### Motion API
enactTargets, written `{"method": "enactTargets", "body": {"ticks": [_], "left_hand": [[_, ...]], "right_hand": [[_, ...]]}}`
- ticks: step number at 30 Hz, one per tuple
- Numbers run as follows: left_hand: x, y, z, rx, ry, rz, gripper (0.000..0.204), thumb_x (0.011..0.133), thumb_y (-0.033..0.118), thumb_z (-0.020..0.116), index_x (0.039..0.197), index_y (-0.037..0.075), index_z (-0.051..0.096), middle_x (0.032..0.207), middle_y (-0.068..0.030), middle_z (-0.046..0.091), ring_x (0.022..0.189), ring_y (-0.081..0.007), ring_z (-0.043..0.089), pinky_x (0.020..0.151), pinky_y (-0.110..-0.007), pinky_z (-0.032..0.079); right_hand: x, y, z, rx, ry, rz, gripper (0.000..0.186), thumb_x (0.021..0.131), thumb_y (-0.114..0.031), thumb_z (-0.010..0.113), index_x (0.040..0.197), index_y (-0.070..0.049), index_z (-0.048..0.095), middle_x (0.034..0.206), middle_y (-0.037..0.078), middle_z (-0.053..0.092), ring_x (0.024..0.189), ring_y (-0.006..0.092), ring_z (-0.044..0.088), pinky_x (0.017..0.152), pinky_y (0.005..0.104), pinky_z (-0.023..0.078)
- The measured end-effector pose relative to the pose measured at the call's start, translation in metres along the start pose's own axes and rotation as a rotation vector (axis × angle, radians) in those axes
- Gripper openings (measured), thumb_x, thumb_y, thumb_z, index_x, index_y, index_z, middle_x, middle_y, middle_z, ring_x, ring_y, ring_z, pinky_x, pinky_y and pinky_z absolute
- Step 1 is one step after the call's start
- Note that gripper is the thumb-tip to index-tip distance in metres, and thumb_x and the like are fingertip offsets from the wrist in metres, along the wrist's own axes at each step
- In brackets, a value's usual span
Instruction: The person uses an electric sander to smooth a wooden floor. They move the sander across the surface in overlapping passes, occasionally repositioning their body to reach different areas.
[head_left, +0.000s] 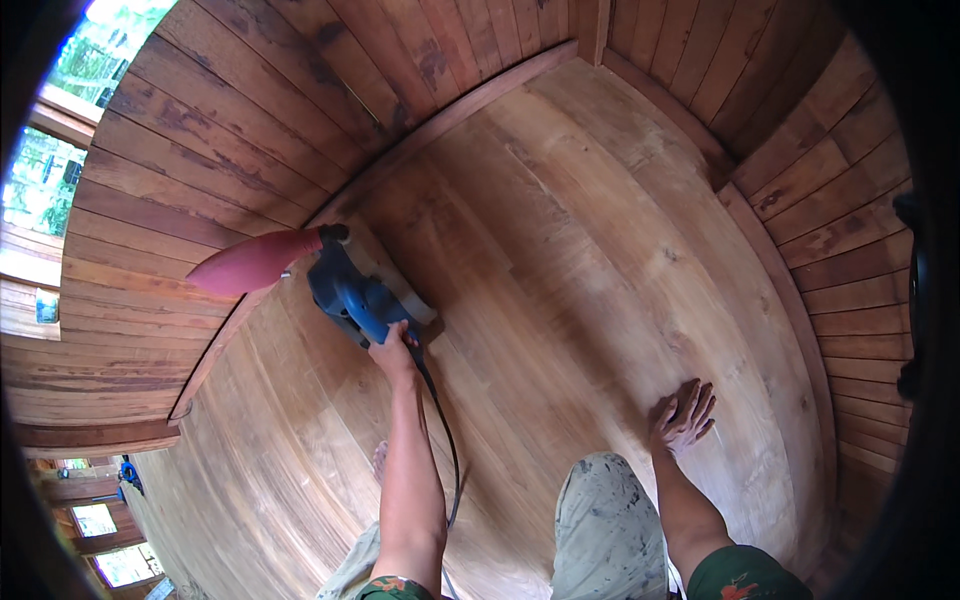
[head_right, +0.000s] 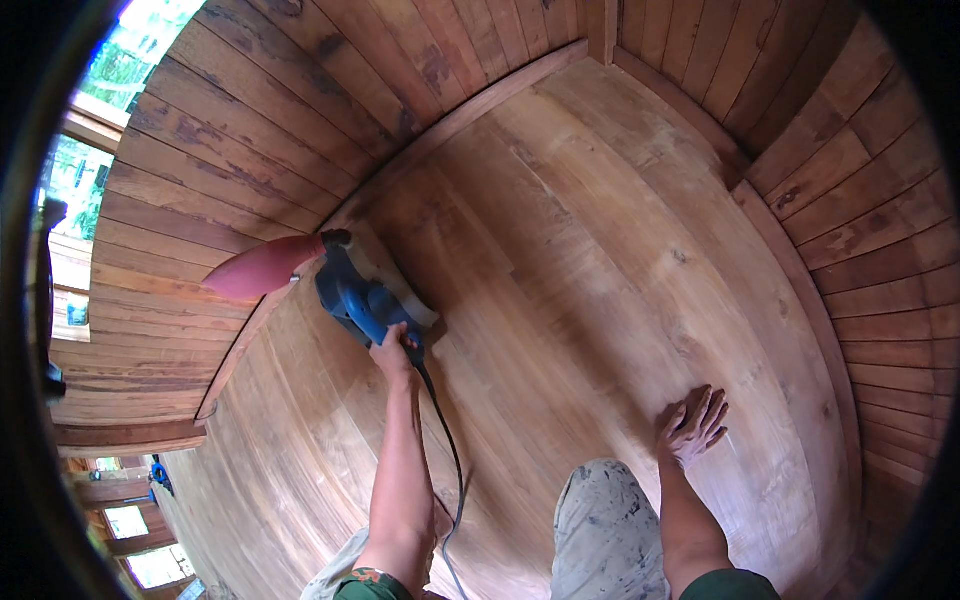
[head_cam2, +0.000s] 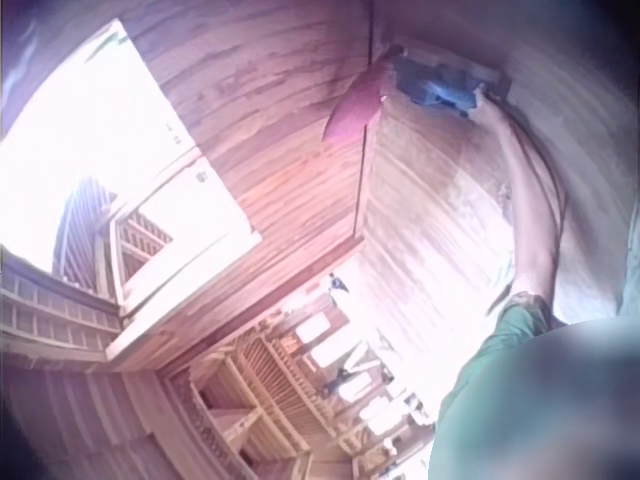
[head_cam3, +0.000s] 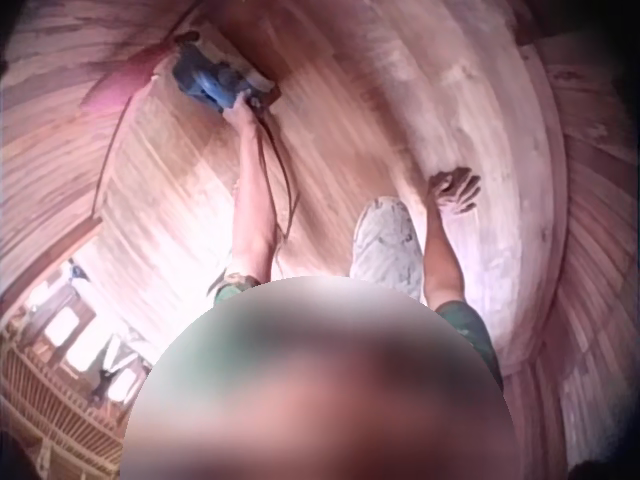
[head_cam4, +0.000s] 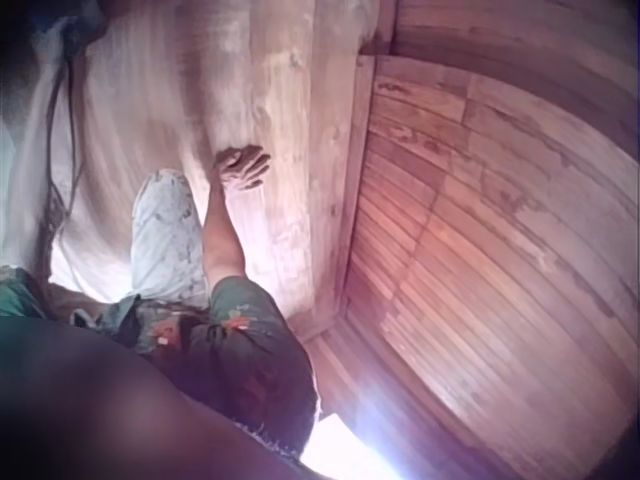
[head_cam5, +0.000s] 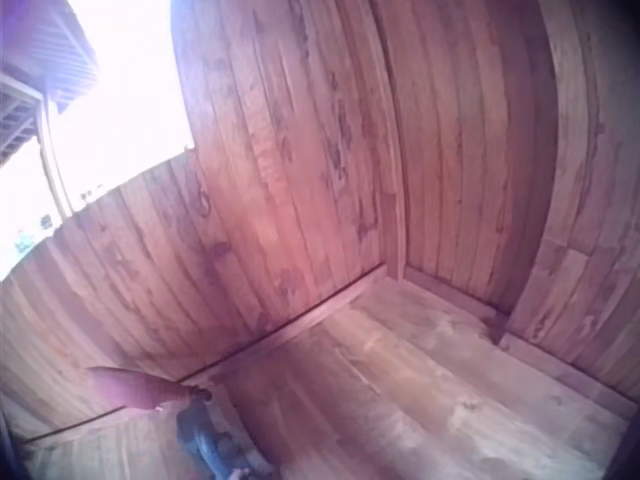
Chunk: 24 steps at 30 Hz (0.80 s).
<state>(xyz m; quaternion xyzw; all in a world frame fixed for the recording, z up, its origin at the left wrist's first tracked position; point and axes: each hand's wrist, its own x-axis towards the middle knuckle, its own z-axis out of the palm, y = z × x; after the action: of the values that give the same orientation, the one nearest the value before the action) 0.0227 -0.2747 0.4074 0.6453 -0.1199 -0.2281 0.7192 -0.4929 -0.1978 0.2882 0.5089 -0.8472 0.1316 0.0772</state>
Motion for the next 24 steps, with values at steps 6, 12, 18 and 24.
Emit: {"method": "enactTargets", "body": {"ticks": [6, 12, 18, 24], "left_hand": [[0.017, 0.003, 0.029, -0.026, -0.023, 0.022, 0.011, 0.086, 0.003, 0.071, 0.081, 0.004, 0.061, 0.066, -0.0030, 0.058, 0.053, -0.0135, 0.054, 0.051, -0.030, 0.046], [0.008, 0.003, 0.051, 0.041, -0.053, 0.044, 0.012, 0.089, 0.006, 0.073, 0.084, 0.004, 0.062, 0.068, -0.0021, 0.059, 0.055, -0.0128, 0.055, 0.055, -0.030, 0.045], [0.006, -0.003, 0.072, 0.067, -0.105, 0.087, 0.014, 0.093, 0.013, 0.076, 0.092, 0.006, 0.064, 0.076, -0.0018, 0.060, 0.064, -0.0135, 0.057, 0.064, -0.030, 0.047], [0.001, -0.006, 0.079, 0.072, -0.100, 0.091, 0.017, 0.094, 0.016, 0.077, 0.091, 0.007, 0.063, 0.075, -0.0005, 0.061, 0.063, -0.0115, 0.058, 0.062, -0.029, 0.046]], "right_hand": [[-0.001, 0.002, 0.002, -0.006, -0.030, -0.001, 0.069, 0.106, -0.053, 0.039, 0.168, -0.025, 0.030, 0.176, 0.006, 0.020, 0.162, 0.0323, 0.016, 0.126, 0.0639, 0.012], [-0.001, 0.002, 0.005, -0.008, -0.047, 0.014, 0.069, 0.105, -0.052, 0.041, 0.168, -0.025, 0.029, 0.176, 0.007, 0.020, 0.163, 0.0326, 0.015, 0.126, 0.0637, 0.011], [0.001, 0.003, 0.003, 0.012, -0.089, 0.023, 0.071, 0.103, -0.051, 0.042, 0.168, -0.024, 0.030, 0.176, 0.007, 0.020, 0.163, 0.0340, 0.014, 0.126, 0.0641, 0.010], [0.001, 0.001, 0.000, 0.010, -0.092, 0.011, 0.072, 0.103, -0.050, 0.043, 0.168, -0.024, 0.028, 0.177, 0.007, 0.018, 0.163, 0.0342, 0.013, 0.126, 0.0641, 0.010]]}}
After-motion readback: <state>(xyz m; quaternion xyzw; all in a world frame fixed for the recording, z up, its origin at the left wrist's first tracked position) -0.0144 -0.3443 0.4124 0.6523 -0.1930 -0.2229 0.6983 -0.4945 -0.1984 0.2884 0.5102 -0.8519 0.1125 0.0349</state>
